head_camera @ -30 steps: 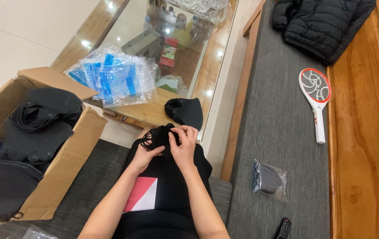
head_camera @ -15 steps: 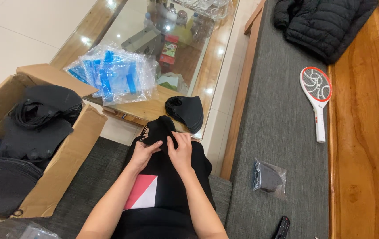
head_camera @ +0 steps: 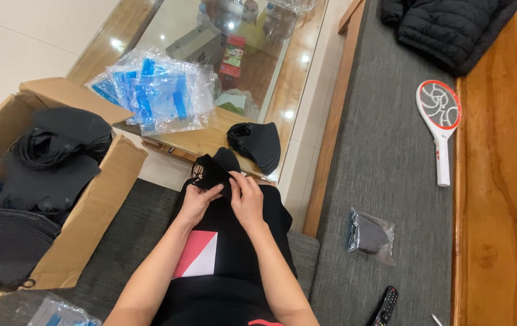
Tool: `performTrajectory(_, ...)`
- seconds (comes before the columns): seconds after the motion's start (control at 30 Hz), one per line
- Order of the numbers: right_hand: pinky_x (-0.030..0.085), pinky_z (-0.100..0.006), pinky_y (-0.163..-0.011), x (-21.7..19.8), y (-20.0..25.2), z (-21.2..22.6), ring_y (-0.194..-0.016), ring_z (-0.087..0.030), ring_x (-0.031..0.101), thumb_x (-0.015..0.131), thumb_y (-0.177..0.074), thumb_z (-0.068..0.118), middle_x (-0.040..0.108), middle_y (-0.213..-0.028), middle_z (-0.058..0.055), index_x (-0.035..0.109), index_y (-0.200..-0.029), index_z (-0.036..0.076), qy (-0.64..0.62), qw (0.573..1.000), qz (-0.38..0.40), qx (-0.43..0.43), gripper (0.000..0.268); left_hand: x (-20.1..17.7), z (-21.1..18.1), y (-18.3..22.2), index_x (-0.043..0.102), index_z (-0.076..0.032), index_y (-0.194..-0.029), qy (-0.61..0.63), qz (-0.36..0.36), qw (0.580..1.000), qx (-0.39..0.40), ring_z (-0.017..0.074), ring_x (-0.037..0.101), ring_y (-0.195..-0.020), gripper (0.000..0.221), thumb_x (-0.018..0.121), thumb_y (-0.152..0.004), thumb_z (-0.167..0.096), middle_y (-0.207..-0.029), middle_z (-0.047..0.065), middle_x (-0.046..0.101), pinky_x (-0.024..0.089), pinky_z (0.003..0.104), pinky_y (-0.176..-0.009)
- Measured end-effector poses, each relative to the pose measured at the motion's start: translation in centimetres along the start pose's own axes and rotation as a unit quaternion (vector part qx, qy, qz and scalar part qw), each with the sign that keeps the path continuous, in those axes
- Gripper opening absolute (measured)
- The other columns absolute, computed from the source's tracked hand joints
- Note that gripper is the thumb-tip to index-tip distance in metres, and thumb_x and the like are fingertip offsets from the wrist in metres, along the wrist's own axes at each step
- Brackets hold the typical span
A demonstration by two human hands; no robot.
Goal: Inspecting and unfolding black fabric face masks from a cardboard box
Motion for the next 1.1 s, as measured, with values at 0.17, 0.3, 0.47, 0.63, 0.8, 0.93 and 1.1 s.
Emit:
performTrajectory(0.17,0.057,-0.033,-0.076,-1.8,-2.6,1.4,-0.081,-0.026,0.070,0.075,-0.090,0.004,0.074,-0.084,-0.004,0.080,-0.101,0.018,-0.076,0.995,-0.056,-0.010,0.019,0.7,-1.1,0.8,0.075,-0.008,-0.117,0.006,-0.004,1.000,-0.007,0.0193,0.077,-0.090,0.038,0.086,-0.081,0.000,-0.105,0.007,0.079,0.065,0.035,-0.077)
performTrajectory(0.3,0.051,-0.032,-0.064,0.1,-3.4,-7.8,-0.073,-0.009,0.054,0.082,-0.087,0.010,0.068,-0.074,-0.004,0.077,-0.097,0.008,-0.186,0.963,-0.147,0.130,0.011,2.1,-3.1,1.7,0.076,-0.008,-0.115,0.030,-0.012,0.999,-0.006,0.0196,0.078,-0.087,0.037,0.086,-0.080,0.000,-0.104,0.007,0.079,0.065,0.035,-0.076)
performTrajectory(0.47,0.045,-0.022,-0.049,-1.2,-5.5,-9.0,-0.052,-0.008,0.057,0.077,-0.091,0.014,0.070,-0.068,-0.002,0.074,-0.095,0.008,-0.235,0.912,-0.159,0.296,0.008,3.1,-4.3,2.6,0.076,-0.008,-0.116,0.050,-0.015,0.999,-0.004,0.0211,0.077,-0.088,0.038,0.086,-0.081,0.000,-0.105,0.008,0.079,0.065,0.035,-0.075)
performTrajectory(0.63,0.040,-0.020,-0.042,-0.9,-6.2,-11.5,-0.049,-0.007,0.058,0.078,-0.091,0.014,0.070,-0.067,-0.002,0.074,-0.097,0.007,-0.242,0.895,-0.160,0.338,0.010,4.1,-5.8,3.5,0.077,-0.007,-0.114,0.047,-0.017,0.999,-0.007,0.0212,0.077,-0.086,0.037,0.087,-0.079,0.001,-0.103,0.008,0.079,0.065,0.036,-0.074)
performTrajectory(0.8,0.037,-0.014,-0.034,-0.7,-6.8,-10.9,-0.046,-0.008,0.057,0.078,-0.090,0.009,0.068,-0.065,-0.003,0.072,-0.097,0.006,-0.372,0.866,-0.116,0.313,0.010,3.8,-5.5,3.2,0.077,-0.006,-0.113,0.044,-0.017,0.999,-0.003,0.0216,0.078,-0.085,0.037,0.086,-0.079,0.003,-0.102,0.010,0.079,0.066,0.036,-0.072)
performTrajectory(0.93,0.038,-0.011,-0.034,-0.4,-7.4,-9.3,-0.047,-0.006,0.058,0.079,-0.090,0.012,0.069,-0.067,0.000,0.073,-0.099,0.009,-0.376,0.868,-0.090,0.310,0.012,4.0,-5.5,3.1,0.077,-0.009,-0.110,0.047,-0.015,0.999,-0.004,0.0198,0.077,-0.084,0.033,0.085,-0.080,0.003,-0.101,0.009,0.080,0.066,0.034,-0.072)
performTrajectory(1.1,0.041,-0.013,-0.038,-1.0,-8.5,-8.3,-0.047,-0.007,0.058,0.079,-0.090,0.014,0.066,-0.066,0.000,0.072,-0.100,0.009,-0.329,0.888,-0.110,0.302,0.014,2.6,-3.4,1.9,0.076,-0.009,-0.115,0.034,-0.013,0.999,0.002,0.0200,0.078,-0.086,0.040,0.086,-0.079,0.002,-0.106,0.008,0.079,0.066,0.035,-0.072)
Point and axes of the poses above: each hand's wrist, its own y-axis away from the middle knuckle, its own x-axis out of the palm, z = x × y, the point moved 3 cm from there along -y, towards the middle knuckle
